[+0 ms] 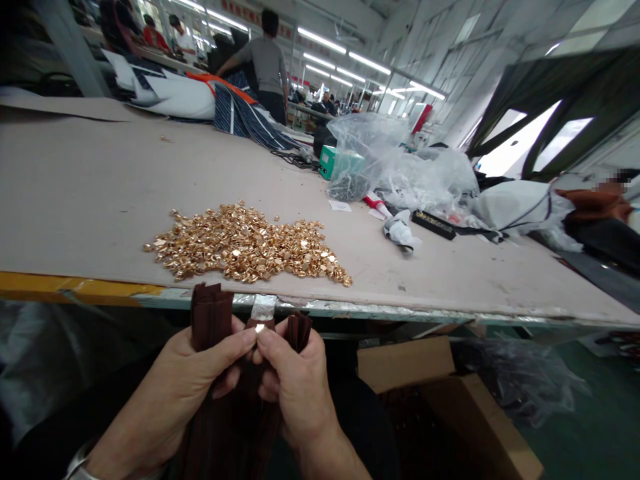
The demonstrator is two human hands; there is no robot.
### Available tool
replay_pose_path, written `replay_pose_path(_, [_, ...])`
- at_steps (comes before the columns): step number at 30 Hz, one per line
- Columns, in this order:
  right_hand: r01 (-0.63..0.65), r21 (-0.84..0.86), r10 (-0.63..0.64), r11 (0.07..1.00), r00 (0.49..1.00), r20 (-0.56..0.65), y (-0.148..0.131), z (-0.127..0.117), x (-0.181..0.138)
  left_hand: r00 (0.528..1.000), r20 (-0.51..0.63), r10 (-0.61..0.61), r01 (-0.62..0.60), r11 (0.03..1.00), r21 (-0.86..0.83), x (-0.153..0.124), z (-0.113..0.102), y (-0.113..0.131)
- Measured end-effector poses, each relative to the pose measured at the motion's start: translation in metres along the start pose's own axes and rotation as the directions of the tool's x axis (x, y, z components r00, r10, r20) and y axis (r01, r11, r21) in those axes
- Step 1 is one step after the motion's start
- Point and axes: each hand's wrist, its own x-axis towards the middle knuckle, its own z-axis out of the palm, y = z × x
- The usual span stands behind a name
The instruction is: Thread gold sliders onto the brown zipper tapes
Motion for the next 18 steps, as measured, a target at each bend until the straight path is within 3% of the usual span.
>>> replay_pose_path(5, [0.107, -0.297, -0.109, 0.949, 0.994, 0.012, -0.009, -0.009, 0.002, 0.998, 0.026, 0.053, -0.056, 0.99, 0.13, 0.0, -0.004, -0.001])
replay_pose_path(8, [0.215, -0.479, -0.242, 0.851, 0.97, 0.005, -0.019, -0.008, 0.001, 0.997, 0.032, 0.073, -0.078, 0.982, 0.174, -0.003, -0.007, -0.003])
replay_pose_path(12, [0.263, -0.646, -0.314, 0.716, 0.949, 0.039, -0.028, 0.001, 0.001, 0.996, 0.053, 0.076, -0.084, 0.982, 0.168, -0.005, -0.005, -0.004])
replay_pose_path(15, [0.32, -0.781, -0.416, 0.536, 0.905, 0.085, -0.028, 0.006, 0.004, 0.998, 0.044, 0.037, -0.041, 0.996, 0.083, -0.004, -0.001, -0.006])
replay_pose_path(18, [0.331, -0.908, -0.551, 0.256, 0.822, 0.144, -0.031, 0.012, 0.014, 0.999, -0.005, -0.038, 0.038, 0.999, -0.015, -0.004, 0.003, -0.008])
